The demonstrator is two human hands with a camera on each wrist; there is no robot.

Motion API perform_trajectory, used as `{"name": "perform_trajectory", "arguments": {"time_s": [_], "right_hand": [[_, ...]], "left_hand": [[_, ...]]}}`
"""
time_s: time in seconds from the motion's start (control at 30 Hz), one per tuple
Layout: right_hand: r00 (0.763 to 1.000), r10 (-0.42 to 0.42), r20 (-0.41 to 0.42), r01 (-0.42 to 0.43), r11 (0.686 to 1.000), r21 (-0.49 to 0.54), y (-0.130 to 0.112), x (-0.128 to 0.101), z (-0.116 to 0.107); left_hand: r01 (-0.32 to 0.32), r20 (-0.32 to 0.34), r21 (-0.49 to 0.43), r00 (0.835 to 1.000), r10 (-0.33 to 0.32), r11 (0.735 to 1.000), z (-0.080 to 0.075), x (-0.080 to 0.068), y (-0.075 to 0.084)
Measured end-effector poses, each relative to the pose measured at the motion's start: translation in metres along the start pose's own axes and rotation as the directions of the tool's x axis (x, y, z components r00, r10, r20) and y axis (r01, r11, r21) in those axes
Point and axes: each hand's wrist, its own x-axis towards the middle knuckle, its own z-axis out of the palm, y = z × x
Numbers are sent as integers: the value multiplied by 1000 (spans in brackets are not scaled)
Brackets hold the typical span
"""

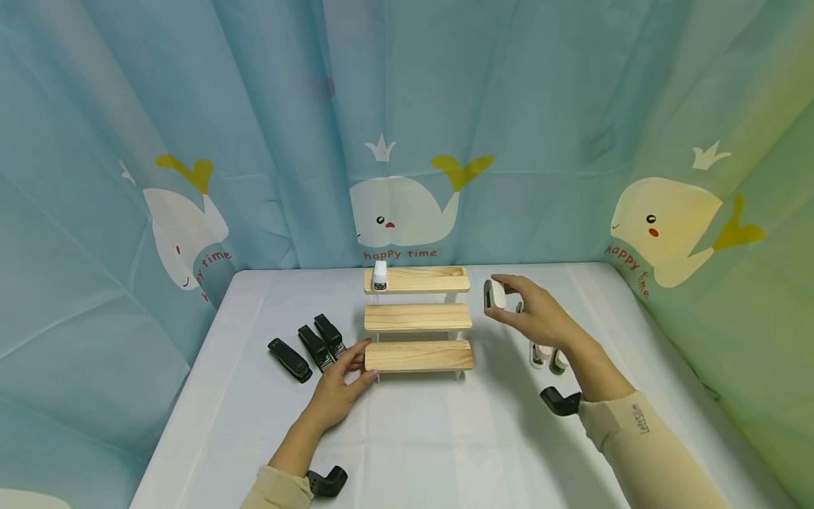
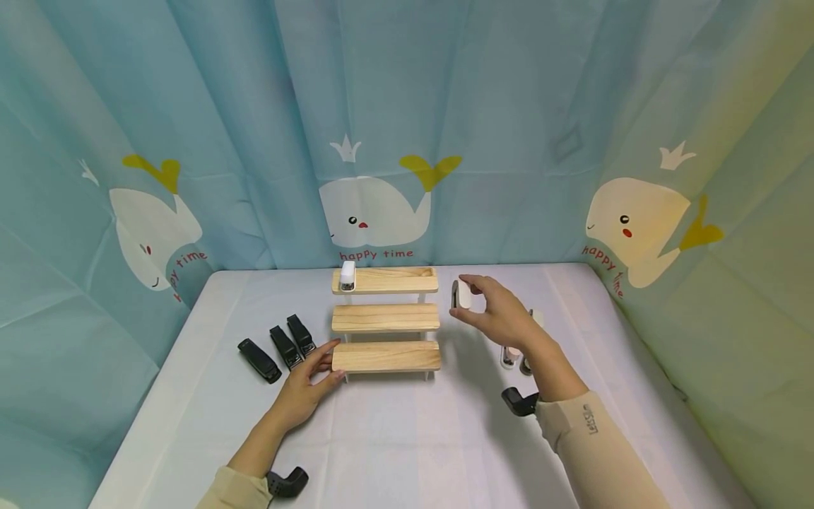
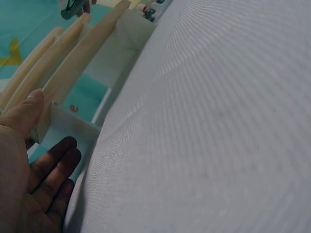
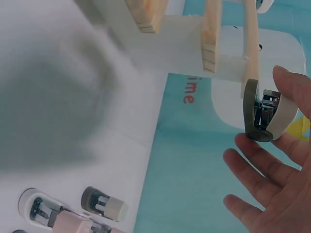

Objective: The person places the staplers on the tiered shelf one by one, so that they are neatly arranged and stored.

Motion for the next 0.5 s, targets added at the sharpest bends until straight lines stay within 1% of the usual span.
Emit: {"name": "perform_trajectory", "arguments": {"time_s": [0.27, 0.5], "right_hand": [[1000, 4, -27, -3, 1000, 14, -6, 4, -1], [999, -26, -32, 27, 1000, 12, -13, 7, -2]], "left_hand": [[-5, -2, 9, 1000, 5, 1000, 0, 0, -1], [-7, -3, 8, 1000, 7, 1000, 0, 0, -1]]}}
